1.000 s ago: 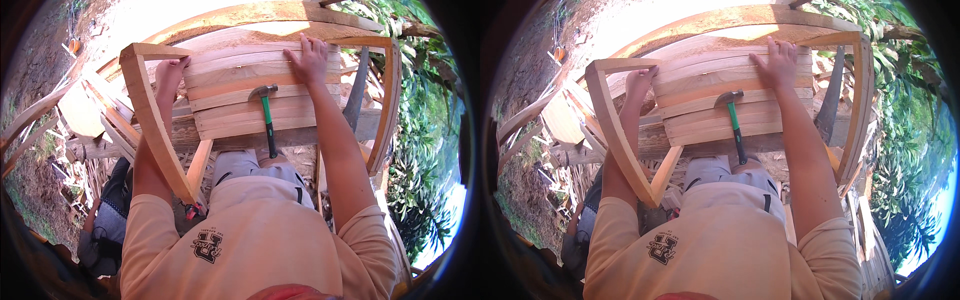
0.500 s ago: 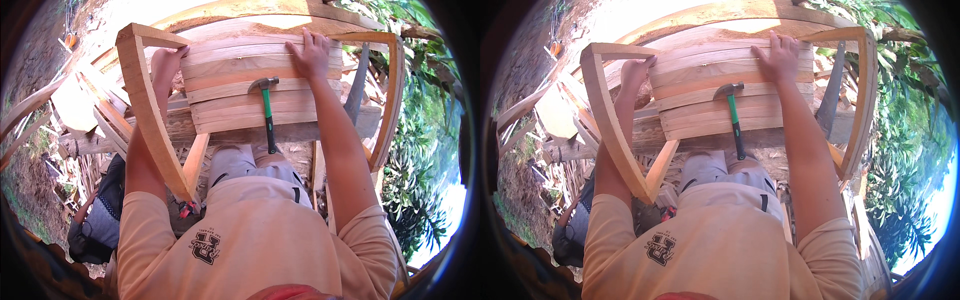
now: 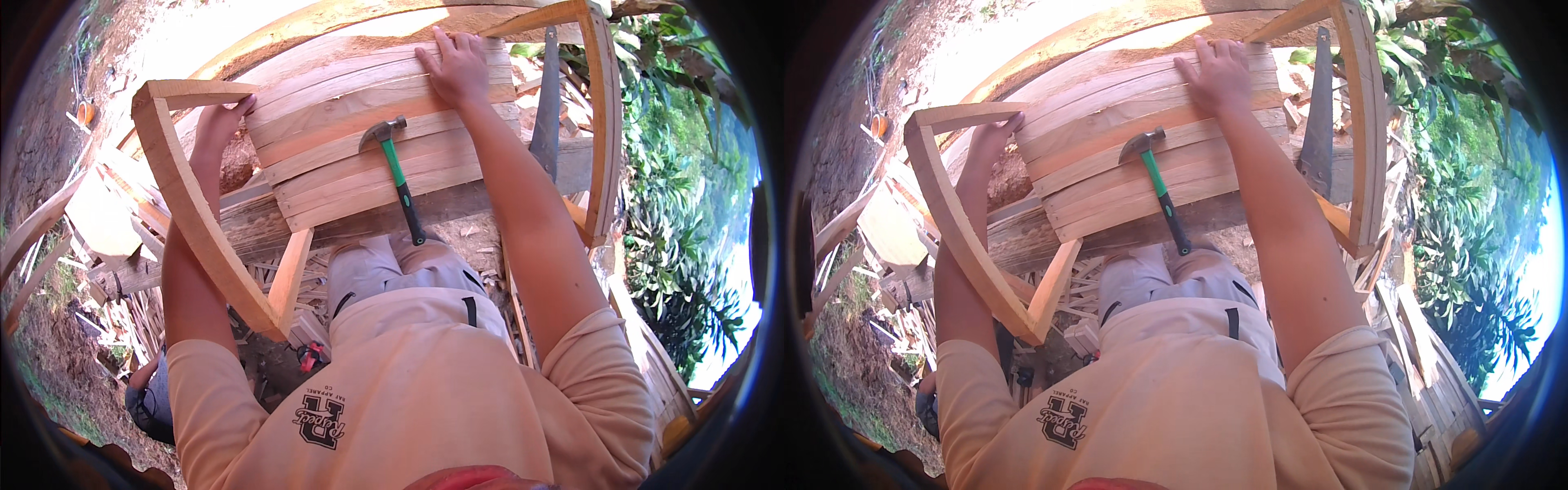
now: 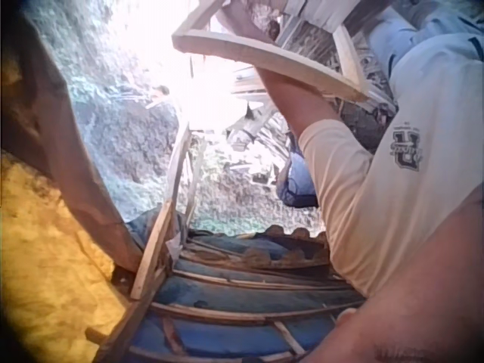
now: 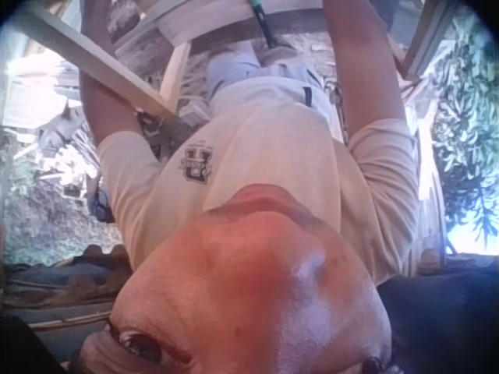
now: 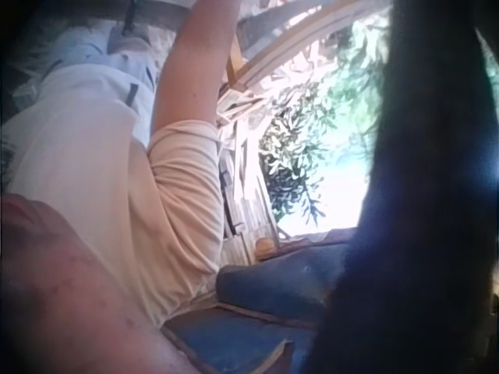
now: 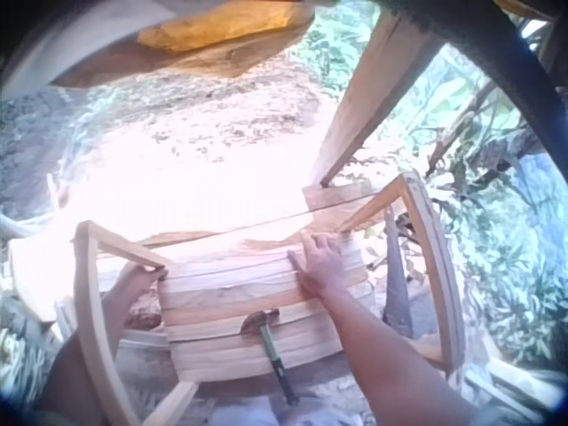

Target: The person assembles a wooden chair by securing slats to a frame using a hammer and nails. They repeatedly position the wooden slats, align them with the frame, and hammer nails to fasten them in place. The person also picks up nails from a pile of wood scraps on the ground during the process.

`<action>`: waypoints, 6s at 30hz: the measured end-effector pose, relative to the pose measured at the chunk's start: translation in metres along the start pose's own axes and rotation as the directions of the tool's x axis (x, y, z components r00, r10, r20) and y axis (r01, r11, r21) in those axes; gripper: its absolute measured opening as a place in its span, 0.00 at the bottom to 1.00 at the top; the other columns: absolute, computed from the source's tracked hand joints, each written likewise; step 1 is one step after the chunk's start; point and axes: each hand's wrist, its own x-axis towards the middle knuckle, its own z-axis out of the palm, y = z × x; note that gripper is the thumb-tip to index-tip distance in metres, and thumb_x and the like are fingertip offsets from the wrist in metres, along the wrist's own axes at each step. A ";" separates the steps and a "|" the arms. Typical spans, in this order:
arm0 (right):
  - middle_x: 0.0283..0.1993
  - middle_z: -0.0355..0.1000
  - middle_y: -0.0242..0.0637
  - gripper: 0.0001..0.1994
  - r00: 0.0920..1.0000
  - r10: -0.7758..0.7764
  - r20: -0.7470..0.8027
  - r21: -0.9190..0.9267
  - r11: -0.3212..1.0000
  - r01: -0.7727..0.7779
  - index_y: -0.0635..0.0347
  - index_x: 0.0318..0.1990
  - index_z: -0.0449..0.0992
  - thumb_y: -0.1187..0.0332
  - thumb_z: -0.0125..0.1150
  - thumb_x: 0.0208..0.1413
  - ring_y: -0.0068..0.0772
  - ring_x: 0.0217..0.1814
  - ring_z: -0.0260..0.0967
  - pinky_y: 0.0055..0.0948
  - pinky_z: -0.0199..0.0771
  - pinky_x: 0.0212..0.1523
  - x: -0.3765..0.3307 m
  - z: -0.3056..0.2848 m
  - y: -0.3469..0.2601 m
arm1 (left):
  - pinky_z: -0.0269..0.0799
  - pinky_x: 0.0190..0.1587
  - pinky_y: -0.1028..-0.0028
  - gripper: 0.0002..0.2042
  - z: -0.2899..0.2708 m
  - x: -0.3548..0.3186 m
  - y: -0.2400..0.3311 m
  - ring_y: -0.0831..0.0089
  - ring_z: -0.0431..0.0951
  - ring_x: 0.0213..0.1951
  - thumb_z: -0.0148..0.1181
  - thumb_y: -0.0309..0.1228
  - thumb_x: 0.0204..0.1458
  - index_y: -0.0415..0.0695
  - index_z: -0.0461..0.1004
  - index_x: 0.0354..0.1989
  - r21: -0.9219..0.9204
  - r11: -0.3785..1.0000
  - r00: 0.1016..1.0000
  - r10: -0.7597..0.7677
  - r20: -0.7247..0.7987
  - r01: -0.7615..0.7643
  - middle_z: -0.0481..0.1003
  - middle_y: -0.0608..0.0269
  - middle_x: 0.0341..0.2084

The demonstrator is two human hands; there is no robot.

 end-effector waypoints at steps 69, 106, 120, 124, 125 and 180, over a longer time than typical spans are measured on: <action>0.57 0.71 0.44 0.34 1.000 0.000 0.012 -0.140 0.990 0.002 0.57 0.63 0.74 0.39 0.54 0.63 0.47 0.67 0.63 0.49 0.54 0.74 0.004 -0.014 -0.020 | 0.69 0.37 0.64 0.28 0.023 0.029 -0.058 0.67 0.77 0.28 0.64 0.57 0.56 0.38 0.86 0.37 0.004 1.000 1.000 -0.025 0.008 0.025 0.80 0.54 0.25; 0.55 0.76 0.59 0.29 0.577 -0.025 0.816 0.240 0.924 -0.298 0.69 0.60 0.73 0.52 0.63 0.61 0.57 0.59 0.74 0.47 0.73 0.61 -0.238 -0.130 -0.072 | 0.72 0.33 0.59 0.24 0.033 -0.125 -0.143 0.65 0.80 0.26 0.57 0.46 0.61 0.35 0.76 0.21 -0.370 0.927 0.921 -0.190 -0.341 0.055 0.77 0.52 0.17; 0.37 0.79 0.55 0.21 0.608 -0.173 0.775 0.436 0.842 -0.316 0.68 0.35 0.79 0.52 0.66 0.57 0.56 0.45 0.78 0.46 0.76 0.45 -0.223 -0.082 -0.079 | 0.65 0.18 0.66 0.22 0.096 -0.238 -0.248 0.66 0.71 0.16 0.58 0.49 0.61 0.40 0.80 0.31 -0.639 0.648 0.854 -0.520 0.026 0.414 0.70 0.60 0.16; 0.34 0.79 0.53 0.21 0.654 -0.091 0.751 0.424 0.826 -0.372 0.66 0.36 0.81 0.52 0.68 0.54 0.56 0.42 0.78 0.46 0.76 0.44 -0.221 -0.070 -0.069 | 0.66 0.18 0.64 0.19 0.100 -0.247 -0.232 0.65 0.73 0.17 0.59 0.45 0.60 0.38 0.79 0.32 -0.583 0.686 0.860 -0.508 0.043 0.435 0.72 0.57 0.18; 0.34 0.79 0.52 0.21 0.668 -0.093 0.739 0.432 0.826 -0.362 0.65 0.36 0.81 0.52 0.69 0.54 0.55 0.42 0.78 0.45 0.76 0.45 -0.218 -0.071 -0.070 | 0.68 0.19 0.63 0.18 0.097 -0.250 -0.232 0.65 0.74 0.17 0.59 0.43 0.60 0.37 0.79 0.32 -0.580 0.682 0.853 -0.519 0.044 0.445 0.73 0.56 0.19; 0.39 0.79 0.53 0.24 0.804 -0.067 0.590 0.108 0.994 0.004 0.43 0.70 0.69 0.63 0.56 0.66 0.61 0.41 0.77 0.54 0.74 0.41 -0.096 -0.140 -0.169 | 0.78 0.46 0.53 0.22 0.078 -0.112 -0.046 0.48 0.83 0.43 0.66 0.48 0.55 0.40 0.81 0.45 -0.421 0.906 0.938 -0.105 -0.329 -0.046 0.82 0.46 0.38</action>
